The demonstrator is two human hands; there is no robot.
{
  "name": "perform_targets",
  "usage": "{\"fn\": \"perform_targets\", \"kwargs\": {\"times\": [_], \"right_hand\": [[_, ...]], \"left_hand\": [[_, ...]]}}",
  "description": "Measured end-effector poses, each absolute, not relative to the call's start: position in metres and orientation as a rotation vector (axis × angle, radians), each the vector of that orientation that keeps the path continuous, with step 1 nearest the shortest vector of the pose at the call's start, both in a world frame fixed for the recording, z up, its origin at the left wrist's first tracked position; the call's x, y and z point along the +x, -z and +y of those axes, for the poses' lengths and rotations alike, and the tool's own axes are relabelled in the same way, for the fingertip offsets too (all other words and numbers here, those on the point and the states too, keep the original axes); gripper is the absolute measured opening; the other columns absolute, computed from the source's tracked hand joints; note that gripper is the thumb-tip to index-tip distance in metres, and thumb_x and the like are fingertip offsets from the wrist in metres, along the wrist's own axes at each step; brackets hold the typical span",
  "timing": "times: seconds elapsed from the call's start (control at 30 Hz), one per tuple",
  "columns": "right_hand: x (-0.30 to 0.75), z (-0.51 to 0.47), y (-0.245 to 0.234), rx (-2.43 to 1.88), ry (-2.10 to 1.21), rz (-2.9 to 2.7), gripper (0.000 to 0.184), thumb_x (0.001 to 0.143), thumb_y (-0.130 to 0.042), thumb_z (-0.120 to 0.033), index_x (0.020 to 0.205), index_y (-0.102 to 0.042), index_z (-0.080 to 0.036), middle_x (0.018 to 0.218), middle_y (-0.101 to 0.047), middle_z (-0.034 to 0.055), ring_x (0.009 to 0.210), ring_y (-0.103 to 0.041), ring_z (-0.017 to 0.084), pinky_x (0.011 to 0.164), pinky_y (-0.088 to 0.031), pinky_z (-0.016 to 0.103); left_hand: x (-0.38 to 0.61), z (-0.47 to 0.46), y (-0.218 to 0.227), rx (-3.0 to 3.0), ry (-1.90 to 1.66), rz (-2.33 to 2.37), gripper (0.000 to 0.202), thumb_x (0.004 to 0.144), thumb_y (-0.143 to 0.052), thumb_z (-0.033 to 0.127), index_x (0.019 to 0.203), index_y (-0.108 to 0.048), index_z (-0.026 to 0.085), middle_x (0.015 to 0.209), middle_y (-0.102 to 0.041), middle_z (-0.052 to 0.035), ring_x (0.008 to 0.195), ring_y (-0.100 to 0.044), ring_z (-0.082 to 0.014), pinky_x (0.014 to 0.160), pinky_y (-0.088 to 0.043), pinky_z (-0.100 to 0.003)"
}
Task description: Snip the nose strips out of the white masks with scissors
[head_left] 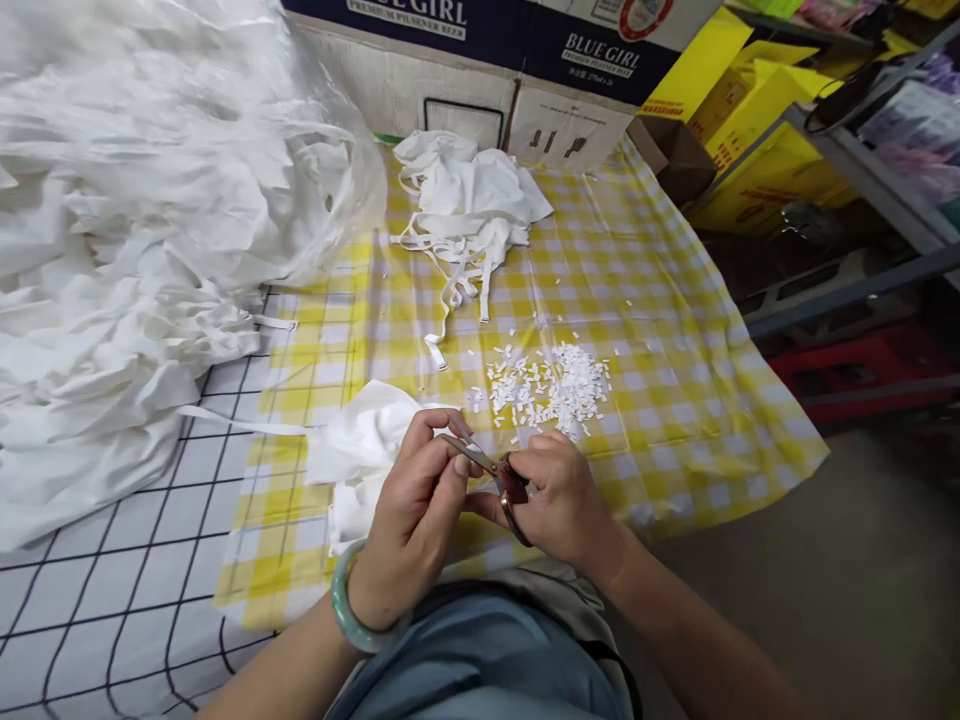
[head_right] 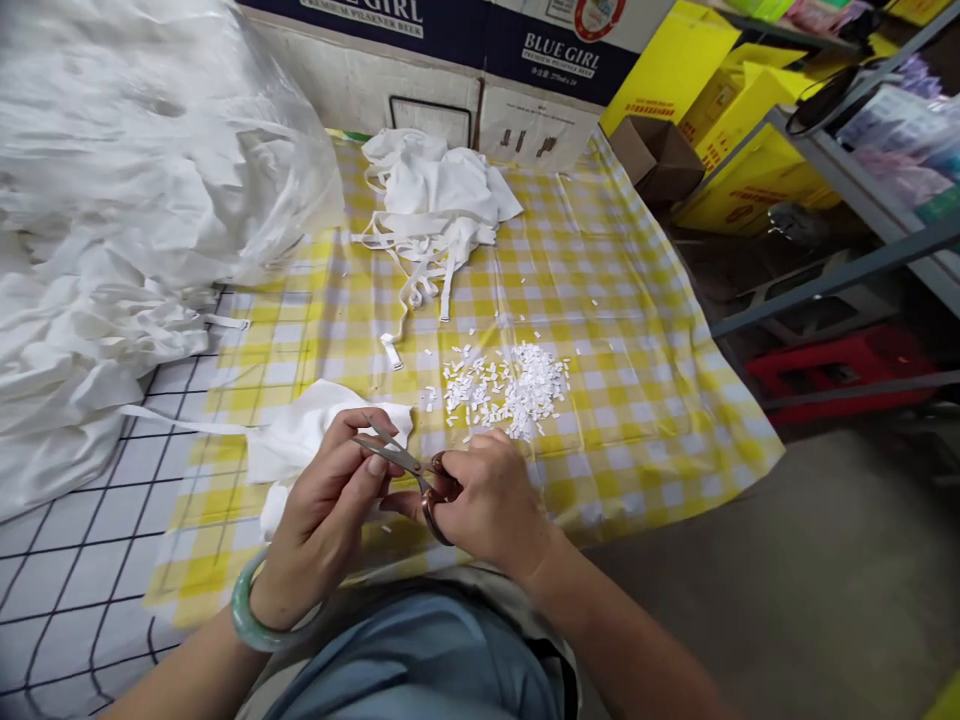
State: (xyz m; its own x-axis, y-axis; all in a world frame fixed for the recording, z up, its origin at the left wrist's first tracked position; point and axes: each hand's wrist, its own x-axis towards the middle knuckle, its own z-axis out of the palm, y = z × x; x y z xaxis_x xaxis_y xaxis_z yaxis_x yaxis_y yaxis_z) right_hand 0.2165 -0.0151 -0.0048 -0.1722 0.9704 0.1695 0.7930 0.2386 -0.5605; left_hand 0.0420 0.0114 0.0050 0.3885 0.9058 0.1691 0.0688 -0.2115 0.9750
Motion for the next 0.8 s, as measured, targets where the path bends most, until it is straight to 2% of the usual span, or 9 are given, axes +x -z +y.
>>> {"fn": "perform_targets", "kwargs": {"times": [0.17, 0.3, 0.4, 0.47, 0.53, 0.6, 0.7, 0.77, 0.8], "right_hand": [[0.238, -0.029, 0.018, -1.794, -0.409, -1.901, 0.058, 0.081, -0.069, -0.060, 0.046, -0.048, -0.018, 0.047, -0.048, -0.0007, 0.051, -0.040, 0.010, 0.059, -0.030, 0.027], [0.246, -0.029, 0.019, -1.832, -0.799, -1.639, 0.059, 0.080, -0.066, -0.064, 0.049, -0.045, -0.019, 0.047, -0.041, -0.0038, 0.047, -0.035, 0.009, 0.051, -0.028, 0.026], [0.247, -0.023, 0.016, -1.754, -0.968, -1.494, 0.046, 0.081, -0.064, -0.063, 0.069, -0.054, -0.020, 0.062, -0.052, -0.0022, 0.056, -0.045, 0.012, 0.054, -0.038, 0.025], [0.245, -0.018, 0.015, -1.659, -0.938, -1.541, 0.039, 0.083, -0.064, -0.058, 0.087, -0.056, -0.020, 0.081, -0.059, 0.0021, 0.072, -0.055, 0.016, 0.067, -0.046, 0.028], [0.240, -0.012, 0.016, -1.589, -0.907, -1.594, 0.035, 0.085, -0.064, -0.052, 0.097, -0.054, -0.021, 0.094, -0.060, 0.0050, 0.086, -0.058, 0.019, 0.078, -0.048, 0.032], [0.231, -0.005, 0.019, -1.564, -0.905, -1.601, 0.033, 0.086, -0.066, -0.048, 0.100, -0.051, -0.022, 0.097, -0.059, 0.0053, 0.090, -0.058, 0.020, 0.083, -0.047, 0.034], [0.206, 0.007, 0.019, -1.549, -0.933, -1.614, 0.031, 0.083, -0.069, -0.044, 0.097, -0.052, -0.023, 0.093, -0.058, 0.0034, 0.086, -0.057, 0.019, 0.083, -0.047, 0.034], [0.181, 0.016, 0.017, -1.516, -0.970, -1.655, 0.028, 0.080, -0.072, -0.040, 0.093, -0.054, -0.023, 0.090, -0.059, 0.0027, 0.084, -0.057, 0.019, 0.081, -0.047, 0.034], [0.168, 0.021, 0.016, -1.489, -0.993, -1.676, 0.027, 0.079, -0.073, -0.038, 0.092, -0.055, -0.022, 0.090, -0.060, 0.0028, 0.084, -0.057, 0.019, 0.080, -0.047, 0.033]], "left_hand": [[0.065, 0.020, 0.003, 1.592, -0.898, 0.814, 0.024, 0.101, -0.041, 0.015, 0.084, -0.057, 0.018, 0.100, -0.049, -0.0055, 0.103, -0.047, -0.0165, 0.090, -0.042, -0.026], [0.071, 0.023, 0.010, 1.501, -0.827, 0.858, 0.026, 0.101, -0.042, 0.020, 0.080, -0.057, 0.018, 0.102, -0.049, -0.0064, 0.104, -0.051, -0.0181, 0.093, -0.044, -0.030], [0.058, 0.018, 0.003, 1.531, -0.773, 0.881, 0.027, 0.101, -0.041, 0.022, 0.083, -0.059, 0.018, 0.108, -0.050, -0.0081, 0.110, -0.053, -0.0197, 0.097, -0.044, -0.032], [0.037, 0.012, -0.006, 1.653, -0.650, 0.822, 0.022, 0.100, -0.045, 0.023, 0.086, -0.061, 0.019, 0.116, -0.054, -0.0091, 0.114, -0.054, -0.0203, 0.098, -0.045, -0.031], [0.007, 0.008, -0.013, 1.779, -0.564, 0.842, 0.015, 0.098, -0.050, 0.022, 0.089, -0.062, 0.020, 0.123, -0.056, -0.0089, 0.117, -0.056, -0.0205, 0.098, -0.047, -0.031], [-0.029, 0.011, -0.012, 1.903, -0.628, 1.063, 0.011, 0.095, -0.051, 0.017, 0.091, -0.060, 0.020, 0.125, -0.057, -0.0098, 0.117, -0.056, -0.0219, 0.099, -0.047, -0.036], [-0.078, 0.031, 0.007, 2.183, -0.738, 1.478, 0.021, 0.090, -0.046, 0.008, 0.103, -0.058, 0.018, 0.128, -0.053, -0.0157, 0.123, -0.050, -0.0292, 0.104, -0.043, -0.051], [-0.097, 0.050, 0.023, 2.374, -0.702, 1.500, 0.024, 0.086, -0.047, 0.008, 0.106, -0.059, 0.017, 0.127, -0.054, -0.0184, 0.124, -0.048, -0.0336, 0.103, -0.041, -0.058], [-0.101, 0.059, 0.029, 2.429, -0.688, 1.458, 0.022, 0.085, -0.049, 0.008, 0.102, -0.059, 0.017, 0.122, -0.057, -0.0175, 0.120, -0.051, -0.0332, 0.102, -0.044, -0.057]]}}
